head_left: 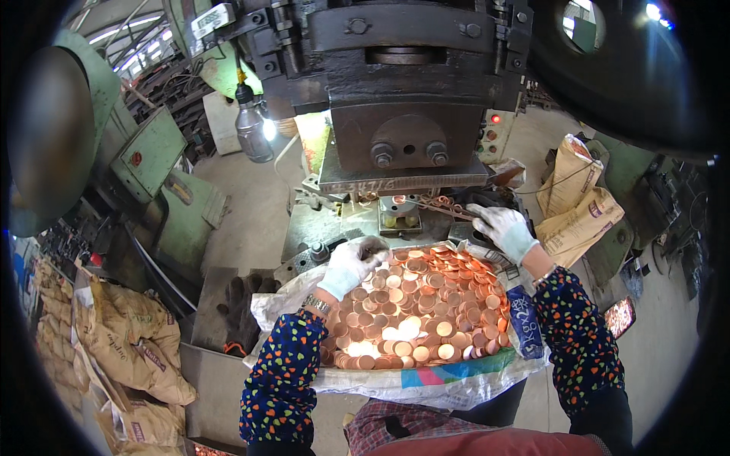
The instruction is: The person repeatedly picks copper discs from a large sack and places them into a press machine. The machine stamps each disc, and the person removes the finished ring and returns it to the sack. This cycle continues throughout the clip.
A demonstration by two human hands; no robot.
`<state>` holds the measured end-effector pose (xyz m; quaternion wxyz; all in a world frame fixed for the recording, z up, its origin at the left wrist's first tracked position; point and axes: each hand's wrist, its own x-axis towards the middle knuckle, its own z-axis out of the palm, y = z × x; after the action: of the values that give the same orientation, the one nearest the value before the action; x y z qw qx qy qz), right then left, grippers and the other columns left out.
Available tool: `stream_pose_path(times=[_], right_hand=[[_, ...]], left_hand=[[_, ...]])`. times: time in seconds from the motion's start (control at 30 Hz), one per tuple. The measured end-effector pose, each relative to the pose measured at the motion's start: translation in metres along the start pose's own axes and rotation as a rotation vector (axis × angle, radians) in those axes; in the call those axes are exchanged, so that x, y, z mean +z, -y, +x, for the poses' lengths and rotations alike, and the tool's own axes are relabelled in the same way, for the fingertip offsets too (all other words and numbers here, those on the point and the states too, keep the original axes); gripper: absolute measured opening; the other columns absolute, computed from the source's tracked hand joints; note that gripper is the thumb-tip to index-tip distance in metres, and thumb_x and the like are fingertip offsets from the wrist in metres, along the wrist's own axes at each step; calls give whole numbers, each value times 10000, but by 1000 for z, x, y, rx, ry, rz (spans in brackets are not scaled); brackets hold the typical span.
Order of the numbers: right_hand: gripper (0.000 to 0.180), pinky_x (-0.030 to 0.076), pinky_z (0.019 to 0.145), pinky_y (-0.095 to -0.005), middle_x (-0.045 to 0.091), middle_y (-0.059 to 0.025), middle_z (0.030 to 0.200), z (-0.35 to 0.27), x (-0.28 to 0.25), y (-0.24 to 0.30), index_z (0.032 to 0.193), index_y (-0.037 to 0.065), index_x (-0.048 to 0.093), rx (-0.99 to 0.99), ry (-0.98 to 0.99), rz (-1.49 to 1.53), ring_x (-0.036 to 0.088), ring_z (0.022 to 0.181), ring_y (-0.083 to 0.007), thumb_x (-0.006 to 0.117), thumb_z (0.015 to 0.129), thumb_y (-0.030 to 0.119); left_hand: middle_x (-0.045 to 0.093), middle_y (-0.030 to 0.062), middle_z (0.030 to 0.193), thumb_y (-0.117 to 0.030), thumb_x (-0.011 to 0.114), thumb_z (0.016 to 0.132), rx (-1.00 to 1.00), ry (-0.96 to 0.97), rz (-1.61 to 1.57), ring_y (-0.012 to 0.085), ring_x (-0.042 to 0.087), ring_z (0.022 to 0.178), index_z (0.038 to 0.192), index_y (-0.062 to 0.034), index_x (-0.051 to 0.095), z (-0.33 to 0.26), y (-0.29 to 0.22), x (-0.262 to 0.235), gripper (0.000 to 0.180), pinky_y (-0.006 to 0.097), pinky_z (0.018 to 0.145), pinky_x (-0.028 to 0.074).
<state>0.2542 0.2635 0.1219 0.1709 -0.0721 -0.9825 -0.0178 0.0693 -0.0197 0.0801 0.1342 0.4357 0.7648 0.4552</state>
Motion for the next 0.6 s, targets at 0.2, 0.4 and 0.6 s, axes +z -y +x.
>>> stream_pose_path(times=[0.2,0.4,0.6], right_hand=[[335,504,640,-359,648,-59,849,33,15,4,1229,180,534,50,73,-229,642,772,-219,439,948,337],[328,499,689,-378,658,-100,921,25,13,-9,1218,156,537,89,-107,-48,637,820,-256,447,947,318],[400,466,763,-427,647,-166,959,3,6,-7,1233,140,555,193,118,254,603,905,-338,452,933,384]], left_hand=[[615,41,846,-105,639,868,-149,-201,-380,106,601,686,1032,-28,564,45,33,17,196,239,591,519],[660,79,783,-198,727,787,-80,-452,-351,135,641,676,944,1,628,87,34,29,272,275,609,505],[658,175,699,-440,684,764,-195,-396,406,349,646,670,763,-25,702,127,32,42,415,400,622,521]])
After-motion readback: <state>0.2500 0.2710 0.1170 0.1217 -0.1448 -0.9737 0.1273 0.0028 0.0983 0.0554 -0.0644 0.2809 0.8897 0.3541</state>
